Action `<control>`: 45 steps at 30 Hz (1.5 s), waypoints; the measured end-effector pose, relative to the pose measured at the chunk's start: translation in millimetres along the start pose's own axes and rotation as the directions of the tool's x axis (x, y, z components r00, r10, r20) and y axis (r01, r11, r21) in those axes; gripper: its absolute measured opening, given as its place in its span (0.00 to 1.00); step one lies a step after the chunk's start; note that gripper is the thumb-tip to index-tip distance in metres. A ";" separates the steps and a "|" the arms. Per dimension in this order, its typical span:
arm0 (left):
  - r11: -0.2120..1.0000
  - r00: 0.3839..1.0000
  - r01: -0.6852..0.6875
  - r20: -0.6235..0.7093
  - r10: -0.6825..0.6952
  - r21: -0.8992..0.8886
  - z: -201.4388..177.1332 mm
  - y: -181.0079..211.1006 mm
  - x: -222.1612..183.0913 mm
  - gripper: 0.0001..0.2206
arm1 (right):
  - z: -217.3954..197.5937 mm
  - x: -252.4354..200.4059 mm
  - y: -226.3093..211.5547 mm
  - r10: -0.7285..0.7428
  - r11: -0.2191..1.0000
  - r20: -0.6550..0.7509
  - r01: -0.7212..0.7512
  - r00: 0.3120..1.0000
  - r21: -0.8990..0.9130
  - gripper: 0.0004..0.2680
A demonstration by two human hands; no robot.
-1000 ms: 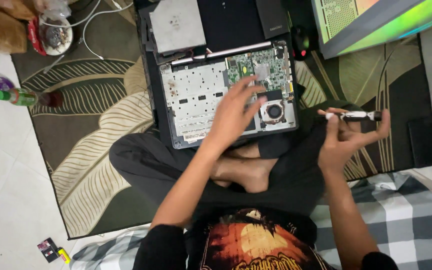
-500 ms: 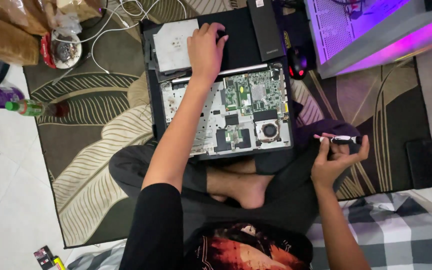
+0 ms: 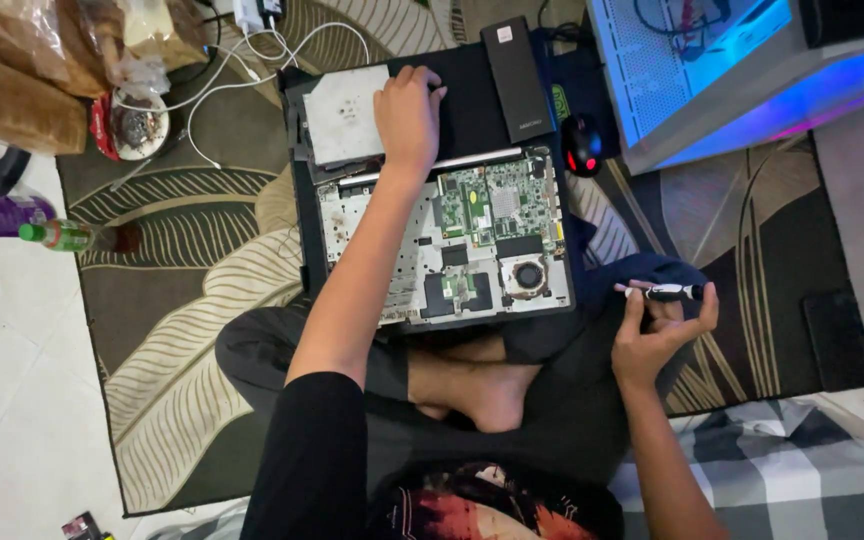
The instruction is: A person is disassembling and reassembling a laptop, removing the battery and using a screwdriver to secure the casing.
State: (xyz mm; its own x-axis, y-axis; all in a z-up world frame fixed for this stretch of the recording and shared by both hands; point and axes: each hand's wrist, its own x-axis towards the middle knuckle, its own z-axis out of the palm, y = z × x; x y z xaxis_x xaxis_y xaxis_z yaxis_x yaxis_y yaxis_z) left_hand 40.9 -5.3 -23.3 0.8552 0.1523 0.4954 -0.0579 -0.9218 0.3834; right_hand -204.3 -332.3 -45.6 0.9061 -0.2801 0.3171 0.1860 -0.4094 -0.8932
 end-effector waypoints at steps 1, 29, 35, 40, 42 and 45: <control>1.000 1.000 -0.002 -0.006 0.002 0.000 -1.0 1.0 0.5 0.04 | 0.4 0.8 -1.5 -0.006 1.000 -0.002 0.006 1.000 0.002 0.28; -0.563 0.701 0.521 0.698 -0.148 -0.642 -147.9 115.4 -168.2 0.25 | 16.9 5.9 -136.3 -0.157 0.940 -0.107 0.181 0.982 0.289 0.32; -0.830 0.690 0.419 0.724 0.028 -0.368 -154.5 129.4 -219.7 0.30 | 32.9 -4.2 -186.4 -0.318 0.838 -0.067 0.314 0.946 0.446 0.30; -0.851 0.697 0.400 0.716 0.040 -0.341 -163.5 131.7 -228.1 0.30 | 40.9 -9.0 -196.6 -0.357 0.821 -0.016 0.322 0.934 0.472 0.30; -0.836 0.688 0.413 0.726 0.026 -0.362 -167.5 132.9 -226.8 0.29 | 43.2 -5.5 -204.4 -0.415 0.829 0.000 0.378 0.910 0.412 0.29; -0.817 0.695 0.430 0.719 0.027 -0.385 -171.6 133.6 -224.4 0.28 | 45.7 -8.7 -197.1 -0.393 0.807 -0.013 0.352 0.919 0.474 0.31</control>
State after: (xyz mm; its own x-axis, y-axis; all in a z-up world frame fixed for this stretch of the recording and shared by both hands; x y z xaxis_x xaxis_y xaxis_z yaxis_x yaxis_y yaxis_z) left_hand -247.0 -101.5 50.5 0.9627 -0.1756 -0.2059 0.2170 0.9555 0.1999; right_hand -231.5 -209.5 113.1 0.7550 -0.1073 0.6469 0.6491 -0.0173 -0.7605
